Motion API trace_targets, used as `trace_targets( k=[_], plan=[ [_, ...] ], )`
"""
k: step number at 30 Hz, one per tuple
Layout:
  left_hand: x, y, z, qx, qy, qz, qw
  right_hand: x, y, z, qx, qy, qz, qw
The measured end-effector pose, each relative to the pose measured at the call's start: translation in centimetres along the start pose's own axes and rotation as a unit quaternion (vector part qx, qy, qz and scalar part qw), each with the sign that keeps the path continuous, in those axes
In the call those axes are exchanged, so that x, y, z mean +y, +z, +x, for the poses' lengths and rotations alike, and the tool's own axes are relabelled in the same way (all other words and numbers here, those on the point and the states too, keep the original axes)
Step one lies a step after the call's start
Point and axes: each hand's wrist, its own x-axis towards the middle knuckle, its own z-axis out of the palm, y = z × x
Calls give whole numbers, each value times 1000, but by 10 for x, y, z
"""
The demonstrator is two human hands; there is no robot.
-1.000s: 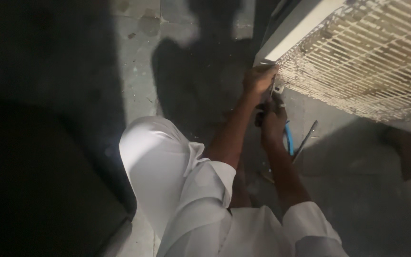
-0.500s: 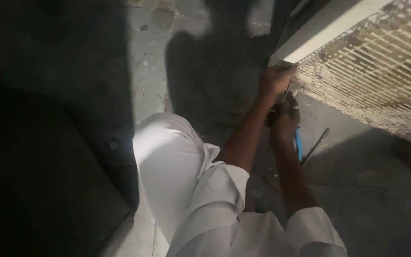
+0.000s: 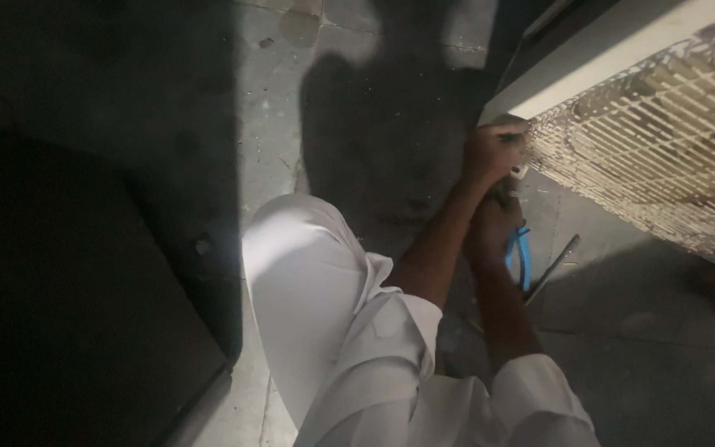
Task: The person sits on the floor working on a Voltas window air conditioner. They position the front grille panel against the cabinet, align it, and drive screws into the panel using a screwdriver, at times holding a long rod or tool while fastening the grille in place.
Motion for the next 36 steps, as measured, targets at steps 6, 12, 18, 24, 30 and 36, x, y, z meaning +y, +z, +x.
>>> trace_targets(
  k=[6,12,18,24,30,36],
  plan=[
    [-2,3,2,25,73,-26,997,32,-2,23,-42,-81,-132,987],
    [11,-4,0,-5,-55,-24,998,14,4,21,-10,136,294,946],
    [10,6,4,27,-17,-39,999,35,10,25,124,-118,-52,984],
    [14,0,20,-34,88,95,991,15,1,15,-87,191,450,868],
    [35,4,4,-42,-33,-16,998,-17,2,3,-48,159,319,933],
    [43,11,4,-56,30,12,998,-19,-5,4,77,161,231,956]
  ],
)
